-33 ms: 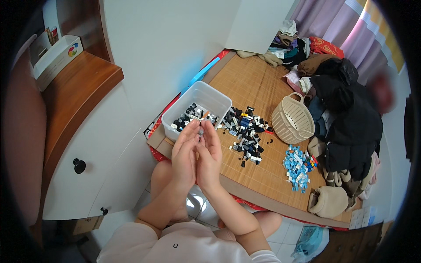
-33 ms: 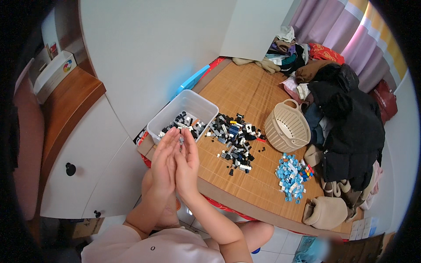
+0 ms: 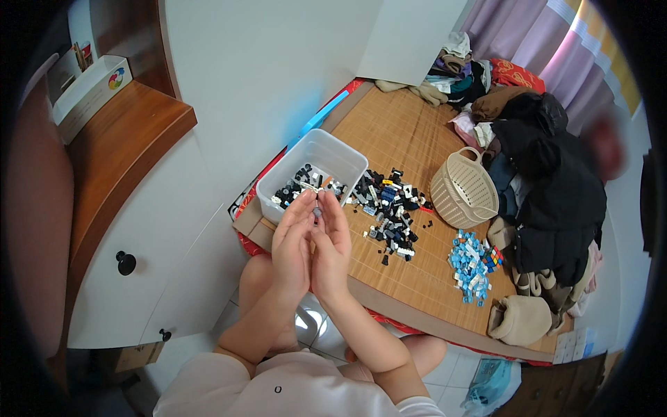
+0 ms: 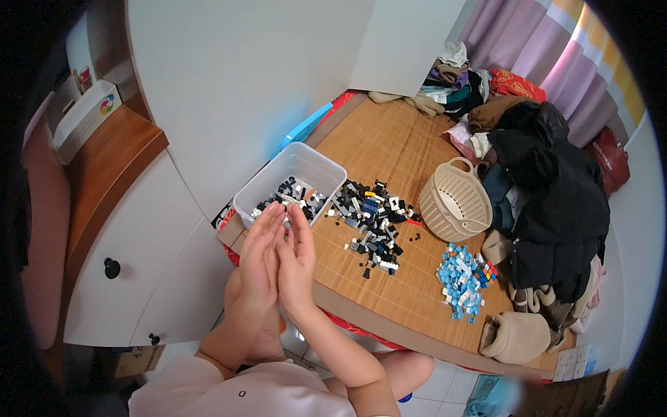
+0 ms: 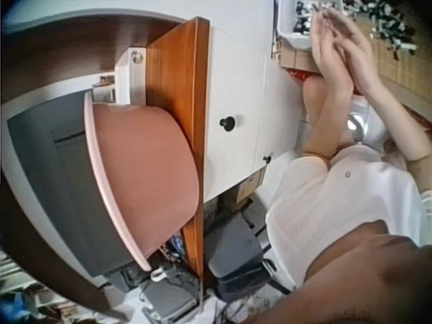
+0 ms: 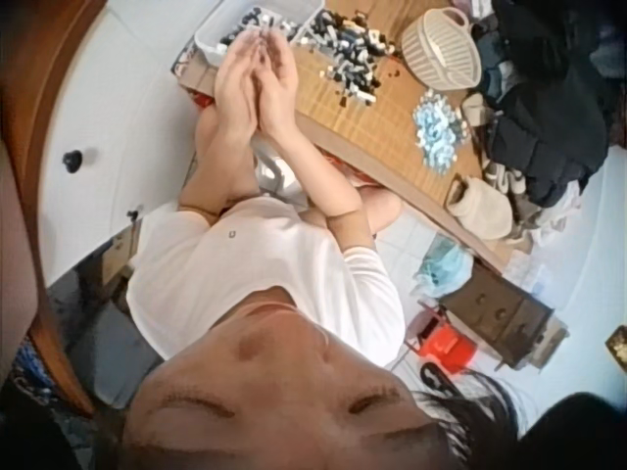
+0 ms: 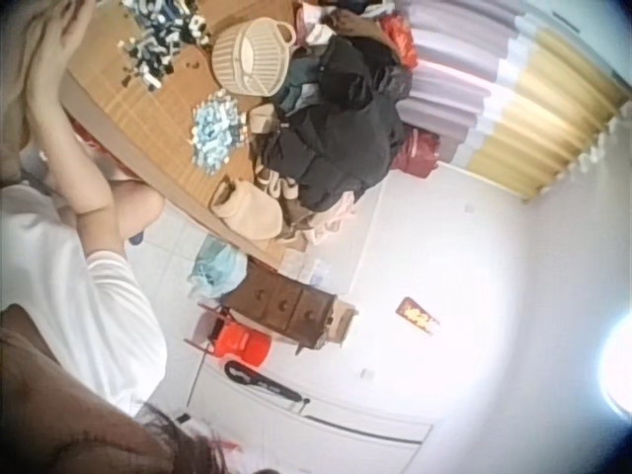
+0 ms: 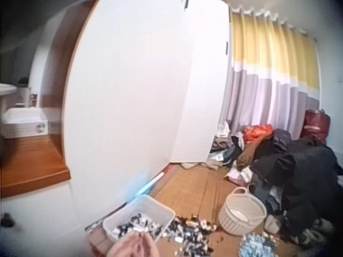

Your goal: The person sits cross-legged on a mat and assembles small plastic building blocks by hand. They pick up individual pieces from a pile on the mat and connect them to a growing structure, occasionally adjusting the orientation of the assembly.

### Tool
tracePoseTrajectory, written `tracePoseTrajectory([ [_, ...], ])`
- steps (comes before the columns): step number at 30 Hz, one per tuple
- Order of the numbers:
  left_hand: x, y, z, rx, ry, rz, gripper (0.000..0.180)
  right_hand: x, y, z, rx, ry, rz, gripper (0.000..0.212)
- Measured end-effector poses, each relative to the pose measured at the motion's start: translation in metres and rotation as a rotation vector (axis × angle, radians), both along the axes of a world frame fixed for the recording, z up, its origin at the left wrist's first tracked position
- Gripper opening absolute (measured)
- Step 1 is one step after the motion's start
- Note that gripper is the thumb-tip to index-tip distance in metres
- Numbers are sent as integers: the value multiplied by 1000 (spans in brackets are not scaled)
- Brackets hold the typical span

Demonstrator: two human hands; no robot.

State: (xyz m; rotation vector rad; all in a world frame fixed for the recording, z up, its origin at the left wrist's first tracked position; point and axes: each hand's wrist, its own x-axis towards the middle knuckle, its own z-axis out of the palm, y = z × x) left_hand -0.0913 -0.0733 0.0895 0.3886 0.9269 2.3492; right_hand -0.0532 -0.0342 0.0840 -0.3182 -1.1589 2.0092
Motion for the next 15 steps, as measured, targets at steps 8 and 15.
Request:
tracePoseTrajectory([
  [8, 0, 3, -2, 0, -5, 41, 45, 1, 2, 0, 26, -43, -20, 54],
  [15, 2, 5, -3, 11, 1, 56, 43, 5, 6, -1, 35, -57, -34, 52],
])
